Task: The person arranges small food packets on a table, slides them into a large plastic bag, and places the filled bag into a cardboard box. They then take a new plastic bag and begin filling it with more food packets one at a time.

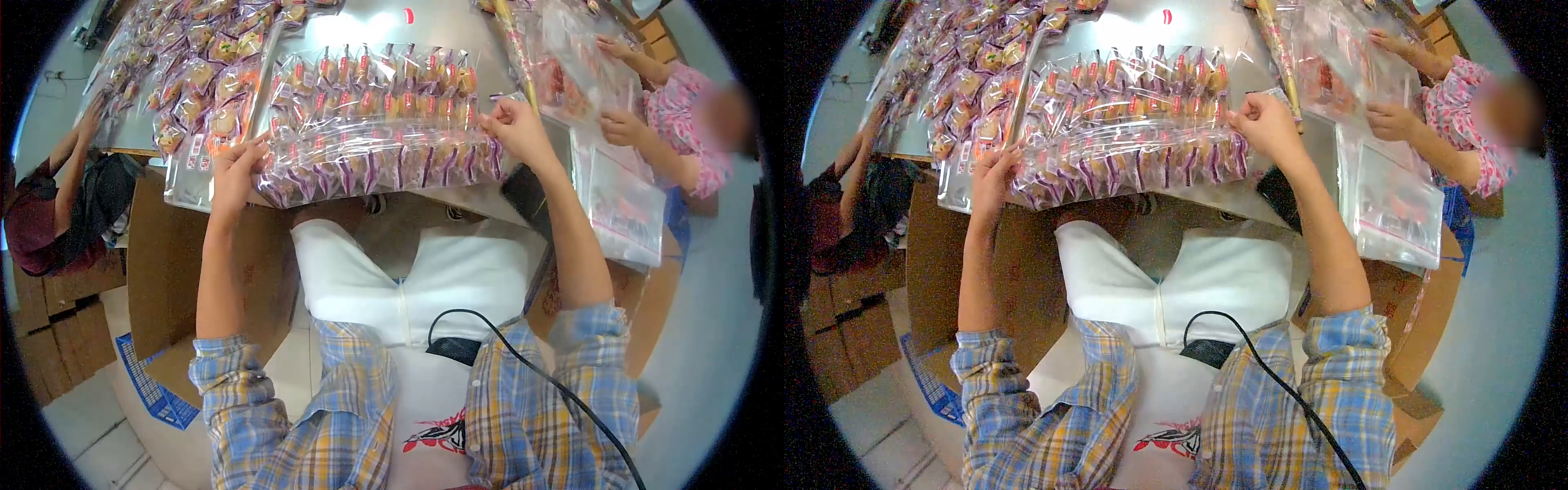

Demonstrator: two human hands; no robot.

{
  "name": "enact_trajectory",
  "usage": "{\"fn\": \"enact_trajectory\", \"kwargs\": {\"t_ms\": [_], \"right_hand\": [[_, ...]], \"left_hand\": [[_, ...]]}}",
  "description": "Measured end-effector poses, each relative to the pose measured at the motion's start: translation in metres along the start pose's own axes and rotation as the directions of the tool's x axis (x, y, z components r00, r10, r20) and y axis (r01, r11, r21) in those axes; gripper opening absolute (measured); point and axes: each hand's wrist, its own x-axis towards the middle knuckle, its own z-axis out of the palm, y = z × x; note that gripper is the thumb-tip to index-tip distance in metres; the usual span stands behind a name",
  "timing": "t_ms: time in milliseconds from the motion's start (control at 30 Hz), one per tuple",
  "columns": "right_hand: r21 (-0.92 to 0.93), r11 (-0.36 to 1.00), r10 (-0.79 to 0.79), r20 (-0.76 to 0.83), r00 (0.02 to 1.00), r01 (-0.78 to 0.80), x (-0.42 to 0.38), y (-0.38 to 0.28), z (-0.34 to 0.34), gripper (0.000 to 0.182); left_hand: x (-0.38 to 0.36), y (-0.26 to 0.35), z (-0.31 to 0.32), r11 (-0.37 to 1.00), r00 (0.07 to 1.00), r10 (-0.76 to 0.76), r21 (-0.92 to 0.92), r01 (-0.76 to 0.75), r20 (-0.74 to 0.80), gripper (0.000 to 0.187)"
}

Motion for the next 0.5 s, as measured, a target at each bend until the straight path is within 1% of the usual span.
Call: {"fn": "enact_trajectory", "kwargs": {"t_ms": [100, 200, 233, 300, 333, 400, 467, 500], "right_hand": [[-0.089, 0.995, -0.045, -0.024, 0.999, 0.043, -0.007, 0.004, 0.000, 0.034], [0.067, 0.966, 0.250, 0.015, 0.968, -0.250, -0.024, 0.001, 0.005, 0.034], [0.205, 0.923, 0.321, 0.055, 0.945, -0.326, -0.025, 0.004, 0.009, 0.034], [0.300, 0.890, 0.341, 0.064, 0.938, -0.344, -0.028, 0.009, 0.014, 0.032], [0.347, 0.870, 0.349, 0.070, 0.934, -0.351, -0.029, 0.010, 0.015, 0.032], [0.341, 0.851, 0.394, 0.088, 0.915, -0.399, -0.026, 0.009, 0.016, 0.031], [0.335, 0.836, 0.422, 0.111, 0.900, -0.434, -0.026, 0.005, 0.016, 0.031], [0.329, 0.834, 0.426, 0.128, 0.896, -0.443, -0.025, 0.005, 0.014, 0.031]], "left_hand": [[-0.002, 0.003, -0.001, 1.000, 0.999, -0.025, 0.009, 0.025, 0.038, 0.031], [-0.004, 0.004, -0.002, 0.991, 0.993, -0.119, 0.060, 0.118, 0.003, 0.033], [-0.003, 0.003, -0.002, 0.994, 0.995, -0.102, 0.030, 0.102, 0.011, 0.029], [-0.001, -0.003, 0.001, 0.997, 0.997, -0.070, -0.030, 0.071, 0.025, 0.024], [0.001, -0.006, 0.000, 0.994, 0.995, -0.094, -0.044, 0.096, 0.035, 0.021], [0.005, -0.011, -0.005, 0.987, 0.989, -0.139, -0.072, 0.142, 0.047, 0.022], [0.010, -0.015, -0.010, 0.969, 0.970, -0.243, -0.038, 0.243, 0.023, 0.028], [0.012, -0.017, -0.010, 0.964, 0.964, -0.266, -0.026, 0.266, 0.015, 0.029]]}}
